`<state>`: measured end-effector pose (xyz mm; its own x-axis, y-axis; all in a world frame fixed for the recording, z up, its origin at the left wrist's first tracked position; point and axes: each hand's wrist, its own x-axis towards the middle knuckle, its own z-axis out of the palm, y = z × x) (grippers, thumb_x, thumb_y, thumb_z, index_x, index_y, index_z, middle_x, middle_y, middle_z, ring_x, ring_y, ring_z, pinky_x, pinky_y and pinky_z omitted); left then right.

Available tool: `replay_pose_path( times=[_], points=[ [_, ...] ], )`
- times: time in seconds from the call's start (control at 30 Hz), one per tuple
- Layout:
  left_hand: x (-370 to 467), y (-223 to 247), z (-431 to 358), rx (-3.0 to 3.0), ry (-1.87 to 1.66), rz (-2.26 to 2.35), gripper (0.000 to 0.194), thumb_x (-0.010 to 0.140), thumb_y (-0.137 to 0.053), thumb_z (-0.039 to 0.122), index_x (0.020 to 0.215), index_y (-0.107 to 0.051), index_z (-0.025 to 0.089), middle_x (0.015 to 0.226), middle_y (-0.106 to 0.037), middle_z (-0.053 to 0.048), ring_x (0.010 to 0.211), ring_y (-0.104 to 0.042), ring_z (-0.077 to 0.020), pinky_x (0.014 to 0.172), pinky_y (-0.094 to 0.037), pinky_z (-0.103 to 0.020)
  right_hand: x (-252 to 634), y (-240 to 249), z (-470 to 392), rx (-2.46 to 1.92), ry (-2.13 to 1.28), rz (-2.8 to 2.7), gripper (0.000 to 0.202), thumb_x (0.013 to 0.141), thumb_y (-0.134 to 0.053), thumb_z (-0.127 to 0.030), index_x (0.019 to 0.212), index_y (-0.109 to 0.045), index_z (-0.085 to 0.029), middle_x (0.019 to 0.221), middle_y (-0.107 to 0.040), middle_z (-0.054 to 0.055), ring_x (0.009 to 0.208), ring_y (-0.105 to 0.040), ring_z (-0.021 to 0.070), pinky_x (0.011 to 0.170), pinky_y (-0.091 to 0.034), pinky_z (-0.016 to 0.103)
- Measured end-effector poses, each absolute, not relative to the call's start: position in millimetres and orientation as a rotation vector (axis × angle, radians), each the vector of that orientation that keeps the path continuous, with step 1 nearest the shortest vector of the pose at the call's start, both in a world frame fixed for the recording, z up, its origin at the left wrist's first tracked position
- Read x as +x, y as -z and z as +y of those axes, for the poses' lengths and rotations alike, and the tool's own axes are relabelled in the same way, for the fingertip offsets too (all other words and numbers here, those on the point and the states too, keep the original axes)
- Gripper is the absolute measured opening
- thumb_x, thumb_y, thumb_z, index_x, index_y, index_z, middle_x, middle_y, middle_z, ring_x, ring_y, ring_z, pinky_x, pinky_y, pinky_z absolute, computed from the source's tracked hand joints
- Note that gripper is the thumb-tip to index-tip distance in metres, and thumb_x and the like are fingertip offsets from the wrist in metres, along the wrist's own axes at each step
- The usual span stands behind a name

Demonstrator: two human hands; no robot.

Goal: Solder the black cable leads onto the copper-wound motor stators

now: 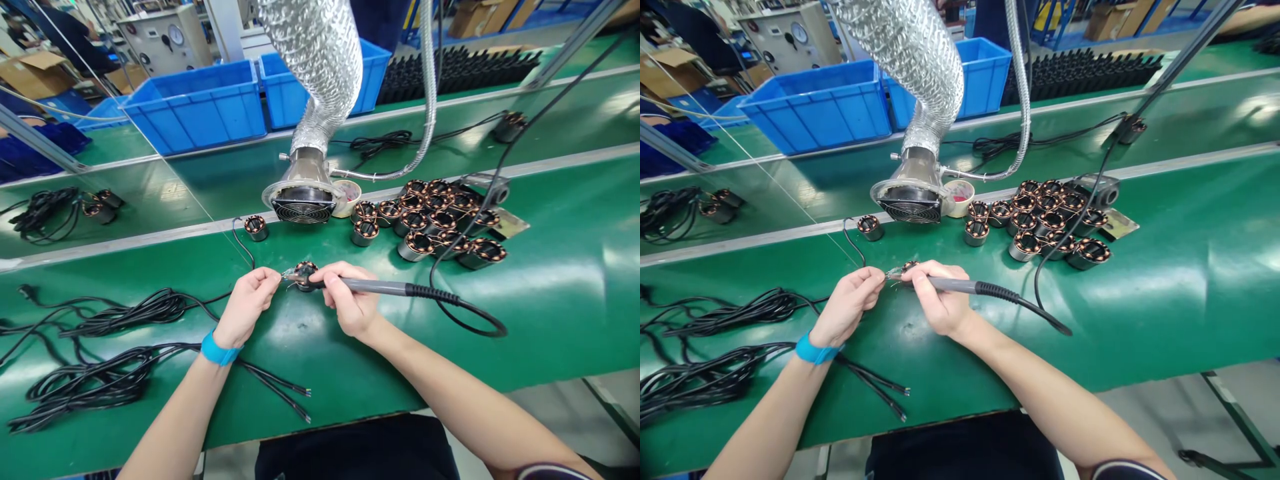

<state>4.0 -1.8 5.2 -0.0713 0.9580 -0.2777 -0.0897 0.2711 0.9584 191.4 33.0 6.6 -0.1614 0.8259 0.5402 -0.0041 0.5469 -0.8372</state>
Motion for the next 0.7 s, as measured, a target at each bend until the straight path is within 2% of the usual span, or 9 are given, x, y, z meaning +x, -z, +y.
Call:
replay_pose_path(
  times=[0.23,0.37,0.5,0.7],
  points=[
    [4.1,-5.2,-2.5,0.904,-1.091,1.326,0.030,0.088,-0.066,0.039,0.077,-0.052,0.016,0.064,-0.033,0.007,0.049,-0.018,-0.0040,0.045,-0.011,-0.022,194.0,-6.6,33.9,-0.735,-0.860,-1.502,0.027,0.096,-0.050,-0.031,0.084,-0.072,-0.020,0.066,-0.069,0.002,0.058,-0.065,0.0145,0.059,-0.055,0.028],
    [4.3,-4.2,-1.6,0.905,-1.098,1.324,0.030,0.088,-0.066,0.040,0.077,-0.052,0.015,0.065,-0.033,0.007,0.049,-0.018,-0.0039,0.045,-0.011,-0.022,193.1,-6.8,33.7,-0.728,-0.858,-1.502,0.027,0.095,-0.050,-0.032,0.083,-0.071,-0.020,0.075,-0.072,0.005,0.071,-0.070,0.0177,0.062,-0.056,0.029],
    [4.0,-4.1,-1.9,0.903,-1.108,1.333,0.030,0.087,-0.067,0.040,0.077,-0.053,0.015,0.064,-0.033,0.007,0.048,-0.018,-0.0038,0.044,-0.011,-0.022,192.4,-7.8,32.7,-0.724,-0.838,-1.522,0.027,0.096,-0.049,-0.030,0.083,-0.071,-0.020,0.076,-0.072,0.004,0.073,-0.070,0.0175,0.064,-0.056,0.029],
    [5.6,-6.0,-2.4,0.898,-1.120,1.345,0.031,0.086,-0.068,0.042,0.077,-0.053,0.016,0.064,-0.034,0.007,0.048,-0.019,-0.0041,0.044,-0.011,-0.021,187.2,-10.8,33.4,-0.700,-0.649,-1.672,0.020,0.096,-0.050,-0.018,0.102,-0.069,-0.021,0.080,-0.069,0.003,0.070,-0.066,0.0136,0.069,-0.056,0.028]
  ],
)
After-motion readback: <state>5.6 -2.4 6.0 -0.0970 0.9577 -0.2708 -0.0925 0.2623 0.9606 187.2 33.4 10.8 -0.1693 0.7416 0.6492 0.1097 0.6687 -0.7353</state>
